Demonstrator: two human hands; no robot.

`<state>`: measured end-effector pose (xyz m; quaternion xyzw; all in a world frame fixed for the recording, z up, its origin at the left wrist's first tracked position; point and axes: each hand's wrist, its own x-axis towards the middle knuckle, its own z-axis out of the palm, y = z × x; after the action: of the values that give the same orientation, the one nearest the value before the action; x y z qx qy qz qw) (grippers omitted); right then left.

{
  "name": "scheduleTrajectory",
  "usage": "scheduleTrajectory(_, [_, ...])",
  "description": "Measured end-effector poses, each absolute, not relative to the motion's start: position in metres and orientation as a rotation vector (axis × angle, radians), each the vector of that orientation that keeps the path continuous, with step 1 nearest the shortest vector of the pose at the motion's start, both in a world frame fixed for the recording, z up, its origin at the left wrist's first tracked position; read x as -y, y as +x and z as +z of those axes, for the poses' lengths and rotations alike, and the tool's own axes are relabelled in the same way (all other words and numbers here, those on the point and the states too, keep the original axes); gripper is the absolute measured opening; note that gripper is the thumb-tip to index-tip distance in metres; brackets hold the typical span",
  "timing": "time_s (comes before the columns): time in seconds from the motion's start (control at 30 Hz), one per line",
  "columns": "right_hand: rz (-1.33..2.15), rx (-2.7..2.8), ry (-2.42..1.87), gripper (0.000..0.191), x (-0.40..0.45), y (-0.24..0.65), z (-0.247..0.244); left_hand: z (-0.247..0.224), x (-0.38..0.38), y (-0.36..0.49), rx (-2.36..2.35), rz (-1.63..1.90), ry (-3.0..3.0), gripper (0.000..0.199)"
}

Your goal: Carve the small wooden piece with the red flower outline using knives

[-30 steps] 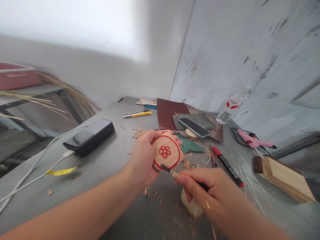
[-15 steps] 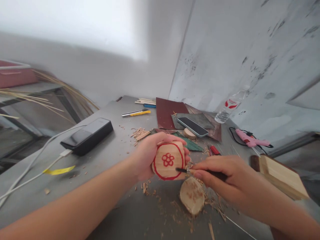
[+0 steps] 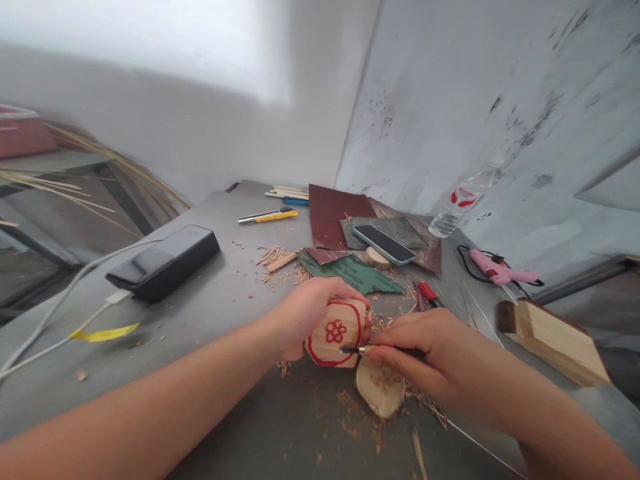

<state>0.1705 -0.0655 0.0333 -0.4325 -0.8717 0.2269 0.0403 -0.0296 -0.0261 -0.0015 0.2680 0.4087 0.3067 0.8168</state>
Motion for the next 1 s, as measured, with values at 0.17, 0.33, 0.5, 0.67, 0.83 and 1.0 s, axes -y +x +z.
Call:
scheduleTrajectory(0.17, [0.773,2.677,-1.287,0.035,0.063,0.162,0.026,-0.005,0.027,-0.024,-0.912,0.682,0.575,0.019])
scheduleTrajectory(0.33, [0.848,2.547,-1.318,0.035,0.066,0.166,0.032,0.001,0.022,-0.032,-0.821,0.635,0.507,0.022])
scheduleTrajectory(0.5, [1.043,2.209,-1.451,0.028,0.068,0.181,0.050,0.000,0.016,-0.040,-0.699,0.539,0.453,0.022])
scheduleTrajectory(0.67, [1.241,1.858,-1.238,0.020,0.072,0.185,0.065,-0.004,0.021,-0.035,-0.722,0.493,0.518,0.021])
scheduleTrajectory(0.83, [1.231,1.730,-1.026,0.012,0.072,0.178,0.059,-0.006,0.024,-0.033,-0.733,0.503,0.559,0.025])
scheduleTrajectory(1.0, [1.144,1.695,-0.920,0.006,0.074,0.167,0.049,-0.009,0.028,-0.030,-0.652,0.556,0.565,0.016])
